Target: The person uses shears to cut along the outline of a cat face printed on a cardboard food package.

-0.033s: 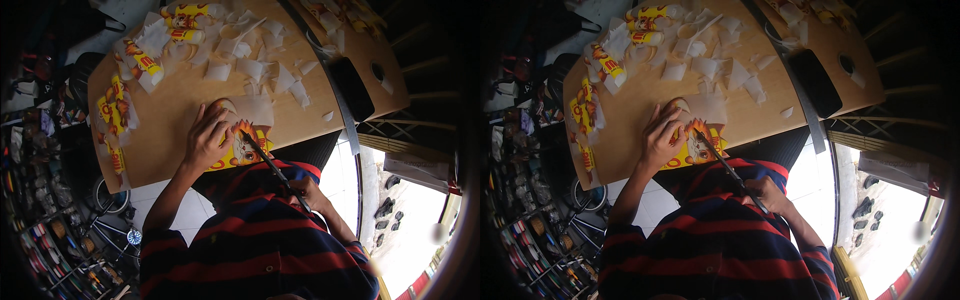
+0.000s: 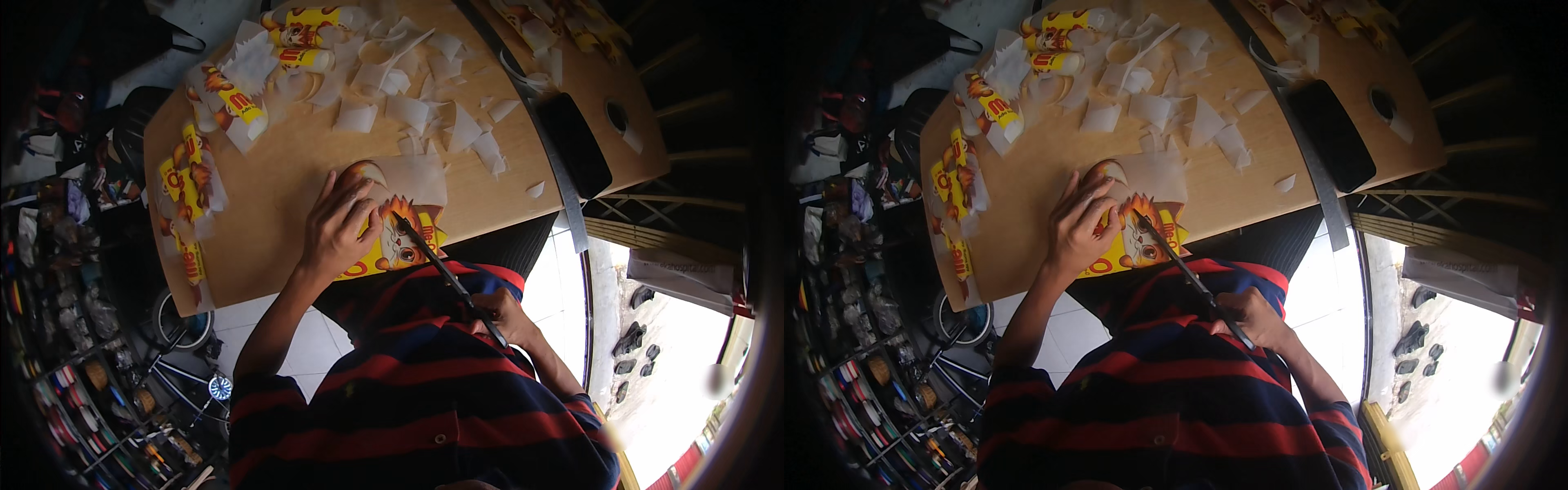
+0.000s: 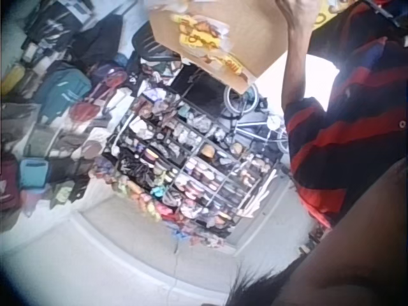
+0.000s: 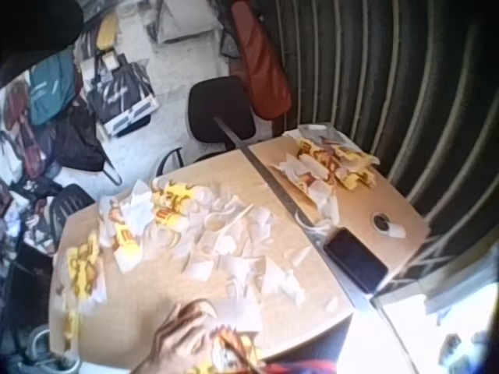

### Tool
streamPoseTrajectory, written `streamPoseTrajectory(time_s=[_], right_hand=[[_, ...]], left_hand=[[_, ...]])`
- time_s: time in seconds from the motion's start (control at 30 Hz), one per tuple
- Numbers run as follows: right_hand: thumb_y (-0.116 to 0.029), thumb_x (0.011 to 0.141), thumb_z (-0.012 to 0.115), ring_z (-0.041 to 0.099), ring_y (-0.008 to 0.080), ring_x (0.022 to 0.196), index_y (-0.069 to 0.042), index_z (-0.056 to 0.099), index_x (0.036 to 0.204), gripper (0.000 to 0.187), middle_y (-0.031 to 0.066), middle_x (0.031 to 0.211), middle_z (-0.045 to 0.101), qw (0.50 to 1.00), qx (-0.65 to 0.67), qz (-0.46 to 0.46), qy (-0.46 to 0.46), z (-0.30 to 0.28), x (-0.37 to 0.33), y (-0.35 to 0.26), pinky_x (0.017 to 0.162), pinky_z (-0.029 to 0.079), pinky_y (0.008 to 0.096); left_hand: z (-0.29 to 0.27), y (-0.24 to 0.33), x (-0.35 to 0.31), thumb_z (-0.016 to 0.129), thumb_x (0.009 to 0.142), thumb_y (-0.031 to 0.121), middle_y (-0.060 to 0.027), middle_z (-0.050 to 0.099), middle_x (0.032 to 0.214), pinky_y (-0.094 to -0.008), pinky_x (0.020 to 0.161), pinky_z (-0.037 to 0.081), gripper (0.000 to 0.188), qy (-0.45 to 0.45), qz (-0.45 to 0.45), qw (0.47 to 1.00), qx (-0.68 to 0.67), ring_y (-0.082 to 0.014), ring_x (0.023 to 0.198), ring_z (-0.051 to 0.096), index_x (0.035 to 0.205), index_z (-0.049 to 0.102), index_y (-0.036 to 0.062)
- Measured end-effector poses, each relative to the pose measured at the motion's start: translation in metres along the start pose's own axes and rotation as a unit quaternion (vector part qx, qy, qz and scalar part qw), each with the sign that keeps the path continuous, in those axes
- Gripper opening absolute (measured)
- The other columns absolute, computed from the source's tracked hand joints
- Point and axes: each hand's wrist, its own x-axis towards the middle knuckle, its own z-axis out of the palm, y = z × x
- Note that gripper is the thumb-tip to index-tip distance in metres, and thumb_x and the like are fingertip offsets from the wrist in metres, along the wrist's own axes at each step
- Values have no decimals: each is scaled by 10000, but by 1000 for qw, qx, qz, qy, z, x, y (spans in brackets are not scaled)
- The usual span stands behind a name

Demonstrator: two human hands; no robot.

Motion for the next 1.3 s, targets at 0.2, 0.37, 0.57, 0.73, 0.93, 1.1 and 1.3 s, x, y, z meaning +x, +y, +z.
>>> streamPoseTrajectory(time_s=[0.2,0.37,0.57,0.73,0.93,1.1,1.3], right_hand=[[-541,800,752,487,310,459,-15,599,756,549,124,518,470,997,-66,-22,16,3,7,-17,468,371,392],[-534,794,759,527,325,475,-20,611,776,536,135,531,500,996,-85,-26,19,3,7,-18,473,394,395],[-530,793,759,539,338,486,-19,621,792,529,142,547,524,995,-102,-10,18,3,5,-21,475,398,399],[-530,791,759,544,342,492,-19,622,802,529,145,553,531,994,-105,-16,22,4,6,-22,477,400,401],[-530,796,753,537,351,494,-16,611,798,533,150,548,515,995,-99,-23,16,3,8,-21,473,393,405],[-526,805,748,528,353,491,-19,602,788,528,149,543,501,996,-87,-17,8,1,10,-20,471,387,409],[-524,812,742,531,335,483,-27,603,782,517,134,533,502,996,-90,-23,0,-4,11,-20,467,381,406]], left_hand=[[-5,-2,2,733,764,49,-123,649,1097,-453,951,491,218,-39,-54,993,-93,-332,1044,625,949,619,24],[-6,-4,8,743,759,33,-112,639,1058,-411,868,514,260,-54,-67,991,-104,-328,994,623,985,615,27],[-4,-1,14,708,755,28,-83,615,974,-405,813,527,229,-41,-49,996,-57,-296,934,614,958,605,54],[0,-2,11,709,750,43,-92,598,980,-403,795,536,241,-46,-44,997,-46,-302,925,615,968,605,53],[-4,6,11,712,741,38,-103,607,1072,-407,815,534,308,-61,-110,990,-65,-305,969,623,1035,623,56],[1,9,10,695,727,27,-105,585,998,-398,749,553,324,-42,-61,997,-15,-303,958,605,1034,593,48],[4,10,9,680,727,-23,-113,626,1058,-400,789,542,300,-30,-58,998,-25,-313,922,640,1017,629,31]])
